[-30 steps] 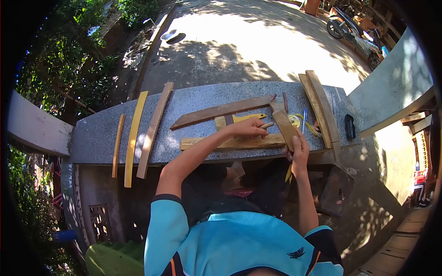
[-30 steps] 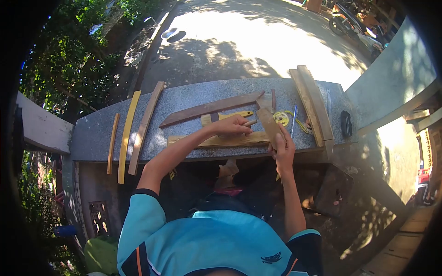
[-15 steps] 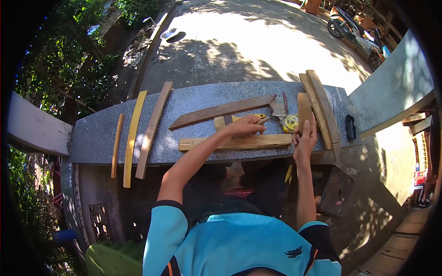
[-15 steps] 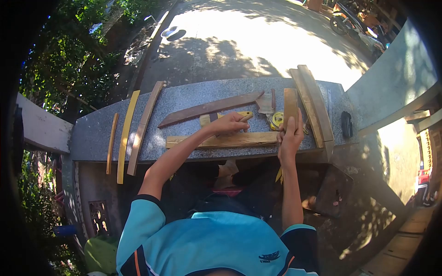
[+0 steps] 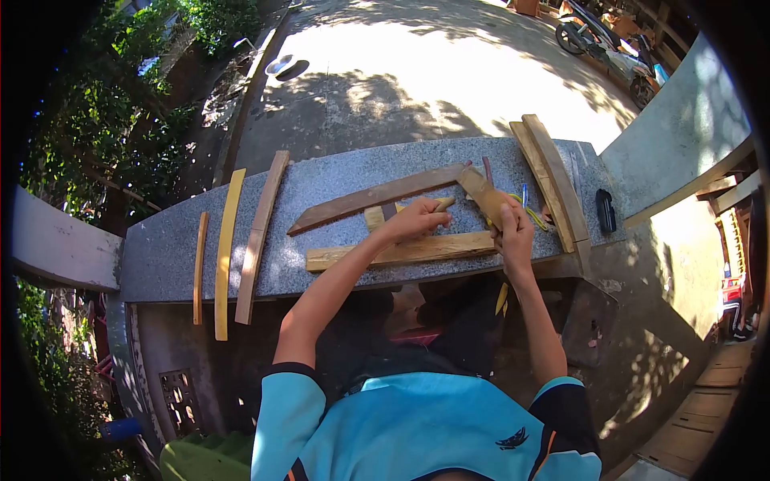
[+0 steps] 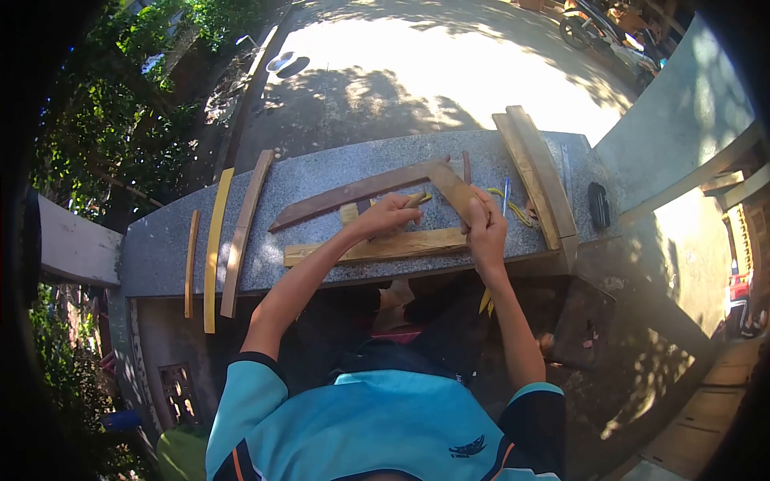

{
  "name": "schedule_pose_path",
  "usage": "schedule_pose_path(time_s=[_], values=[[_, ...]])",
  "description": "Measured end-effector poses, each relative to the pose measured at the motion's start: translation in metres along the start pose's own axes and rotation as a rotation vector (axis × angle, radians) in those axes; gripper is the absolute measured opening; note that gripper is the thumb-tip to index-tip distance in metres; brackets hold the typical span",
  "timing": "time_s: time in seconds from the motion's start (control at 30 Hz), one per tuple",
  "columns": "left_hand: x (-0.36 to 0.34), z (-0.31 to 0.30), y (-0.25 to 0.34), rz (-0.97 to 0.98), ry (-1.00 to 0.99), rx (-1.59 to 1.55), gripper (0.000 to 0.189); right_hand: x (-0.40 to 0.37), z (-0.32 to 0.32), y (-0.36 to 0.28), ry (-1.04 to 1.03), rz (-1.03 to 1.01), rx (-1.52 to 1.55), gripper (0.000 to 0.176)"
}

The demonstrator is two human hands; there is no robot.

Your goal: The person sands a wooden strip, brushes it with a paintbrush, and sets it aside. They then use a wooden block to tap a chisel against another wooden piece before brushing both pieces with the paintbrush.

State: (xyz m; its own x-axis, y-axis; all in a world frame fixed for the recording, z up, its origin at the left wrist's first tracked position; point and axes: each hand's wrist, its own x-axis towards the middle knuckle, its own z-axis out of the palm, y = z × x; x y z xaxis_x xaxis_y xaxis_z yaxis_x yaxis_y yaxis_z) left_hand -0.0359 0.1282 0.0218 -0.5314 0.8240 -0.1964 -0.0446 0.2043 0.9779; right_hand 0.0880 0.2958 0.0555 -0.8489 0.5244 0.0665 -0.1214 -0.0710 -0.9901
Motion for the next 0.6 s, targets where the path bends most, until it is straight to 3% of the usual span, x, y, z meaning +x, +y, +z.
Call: schedule_pose_path(time_s=[0.07, 0.1, 0.2, 0.23, 0.33, 0.47, 0.6], values=[[0.003, -0.001, -0.002, 0.022, 0.011, 0.034, 0.025, 0.008, 0.010, -0.004, 0.152, -0.030, 0.173, 0.039], [0.003, 0.000, -0.001, 0.032, 0.022, 0.009, 0.025, 0.010, 0.004, -0.008, -0.069, 0.117, 0.024, 0.041], [-0.002, 0.001, 0.005, 0.038, 0.027, -0.012, 0.025, 0.016, 0.006, -0.002, 0.074, 0.211, 0.180, 0.039], [-0.002, 0.000, 0.005, 0.050, 0.044, -0.006, 0.025, 0.023, 0.015, 0.008, 0.316, 0.011, 0.242, 0.037], [0.000, -0.003, 0.001, 0.038, 0.071, -0.034, 0.025, 0.019, 0.004, 0.002, -0.179, 0.181, -0.095, 0.032], [-0.002, 0.000, 0.000, 0.077, 0.114, -0.004, 0.024, 0.025, 0.012, -0.002, 0.142, 0.032, 0.129, 0.029], [0.002, -0.001, -0.004, 0.062, 0.127, 0.014, 0.025, 0.026, 0.010, 0.001, -0.047, 0.124, -0.055, 0.029]])
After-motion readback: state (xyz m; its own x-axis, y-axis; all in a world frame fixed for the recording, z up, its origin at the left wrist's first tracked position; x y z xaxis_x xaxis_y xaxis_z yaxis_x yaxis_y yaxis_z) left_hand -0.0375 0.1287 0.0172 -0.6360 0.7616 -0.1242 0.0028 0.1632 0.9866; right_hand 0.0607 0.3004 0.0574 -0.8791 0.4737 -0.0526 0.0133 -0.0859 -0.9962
